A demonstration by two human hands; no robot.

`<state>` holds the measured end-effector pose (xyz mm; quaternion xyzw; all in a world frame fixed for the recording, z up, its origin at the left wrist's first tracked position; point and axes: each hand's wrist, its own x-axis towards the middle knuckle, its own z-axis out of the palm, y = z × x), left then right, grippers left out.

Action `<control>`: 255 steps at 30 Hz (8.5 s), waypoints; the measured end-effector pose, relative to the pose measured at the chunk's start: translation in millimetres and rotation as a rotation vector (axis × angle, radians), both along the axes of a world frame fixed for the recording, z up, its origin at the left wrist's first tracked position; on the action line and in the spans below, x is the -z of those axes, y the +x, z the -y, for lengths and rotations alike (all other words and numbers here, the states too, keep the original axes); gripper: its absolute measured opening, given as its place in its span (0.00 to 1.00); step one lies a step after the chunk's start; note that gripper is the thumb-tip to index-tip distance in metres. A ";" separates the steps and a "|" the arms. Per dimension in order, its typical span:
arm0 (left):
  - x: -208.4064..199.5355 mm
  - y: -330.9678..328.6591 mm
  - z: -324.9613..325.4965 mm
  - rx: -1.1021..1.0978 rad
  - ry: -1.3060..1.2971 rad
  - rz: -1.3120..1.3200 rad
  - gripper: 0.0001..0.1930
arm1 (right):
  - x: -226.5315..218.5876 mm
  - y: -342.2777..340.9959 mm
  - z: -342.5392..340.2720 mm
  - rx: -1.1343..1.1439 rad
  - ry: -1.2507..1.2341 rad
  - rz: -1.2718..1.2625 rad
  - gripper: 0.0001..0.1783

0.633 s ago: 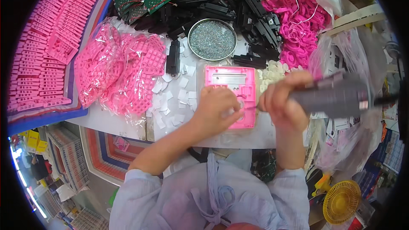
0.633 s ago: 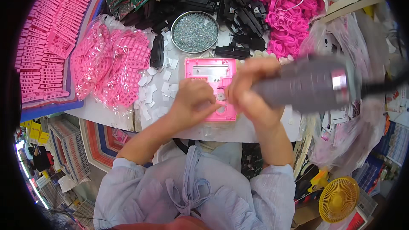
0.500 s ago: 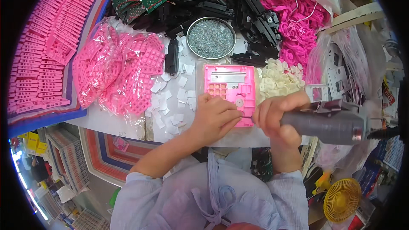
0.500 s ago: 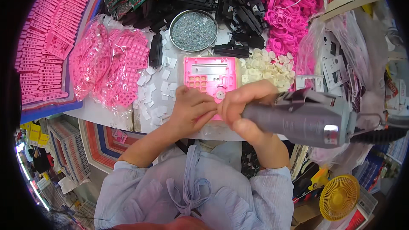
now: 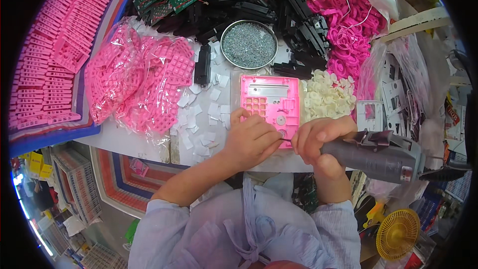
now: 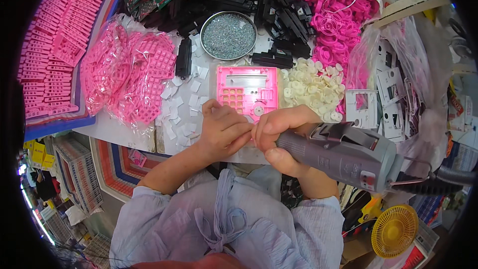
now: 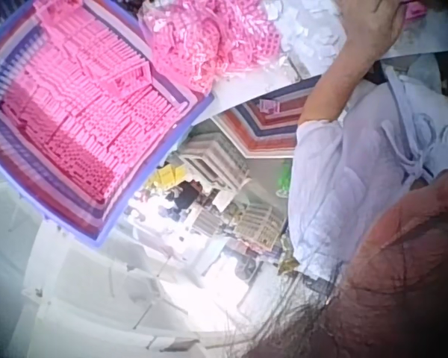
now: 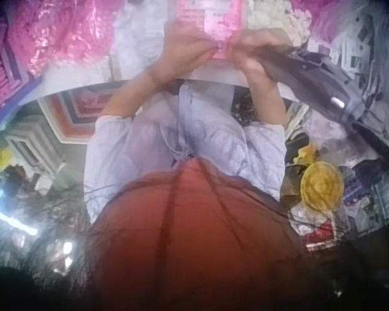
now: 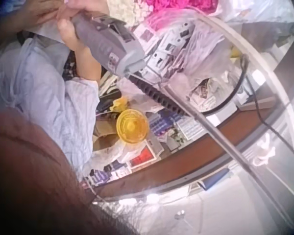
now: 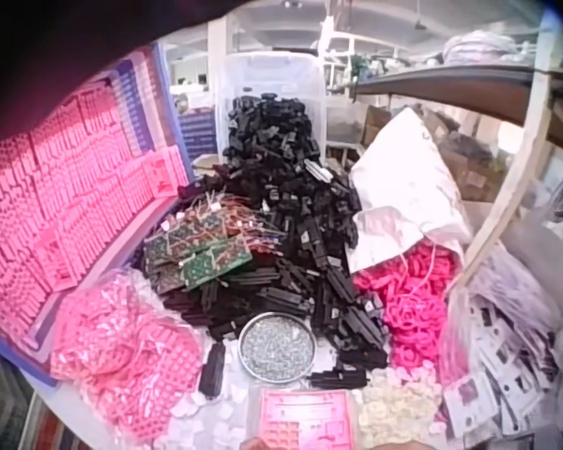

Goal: Assembling small electronic toys with plastic casings and circuit boards using a glue gun.

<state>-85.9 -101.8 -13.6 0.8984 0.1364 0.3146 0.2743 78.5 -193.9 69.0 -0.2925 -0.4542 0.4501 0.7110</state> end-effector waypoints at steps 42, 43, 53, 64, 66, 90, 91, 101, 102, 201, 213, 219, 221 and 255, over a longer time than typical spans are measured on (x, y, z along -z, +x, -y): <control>-10.4 -94.3 -147.4 -0.635 0.098 -0.483 0.23 | 14.4 68.0 -25.9 0.653 -0.176 0.431 0.38; -12.3 -87.4 -144.3 -0.650 0.132 -0.487 0.25 | 18.6 67.5 -27.2 0.688 -0.199 0.421 0.38; -0.1 -71.0 -146.7 -0.673 0.292 -0.583 0.22 | 31.5 70.6 -2.7 0.811 -0.186 0.581 0.39; 12.3 -95.9 -145.1 -0.524 0.404 -0.342 0.09 | 6.4 49.3 6.2 1.084 -0.136 0.730 0.41; 11.3 -101.1 -142.0 -0.506 0.383 -0.293 0.10 | 4.4 44.6 9.3 1.182 -0.021 0.774 0.38; -14.2 -67.4 0.4 0.075 -1.509 0.256 0.19 | 36.3 -45.0 -40.2 0.187 -0.390 0.448 0.10; -8.6 -70.0 3.3 0.140 -1.411 0.169 0.19 | 31.4 -37.7 -38.8 0.211 -0.340 0.628 0.10; -13.2 -88.7 -35.3 -0.109 -0.936 -0.019 0.12 | 43.9 12.1 -56.0 0.055 -0.365 1.107 0.06; -14.3 -86.6 -36.8 -0.112 -0.922 -0.026 0.12 | 54.5 12.2 -60.9 0.139 -0.319 1.160 0.05; -28.2 -84.0 -38.1 -0.024 -1.336 0.341 0.22 | 31.4 -7.5 -34.6 0.070 -0.480 0.225 0.31; -39.7 -65.7 -37.9 0.387 -1.775 0.614 0.31 | 25.0 -28.4 -33.9 0.116 -0.627 0.706 0.10; -31.2 -71.3 -32.8 0.366 -1.682 0.562 0.29 | -8.1 -23.3 -26.1 0.396 -0.147 0.765 0.07; -35.0 -62.7 -24.9 0.299 -1.589 0.570 0.29 | -6.2 -32.3 -27.3 0.389 -0.068 0.854 0.10; -62.0 -62.5 -20.7 0.461 -0.343 -0.322 0.19 | -47.0 28.9 50.4 -0.344 -0.263 1.480 0.53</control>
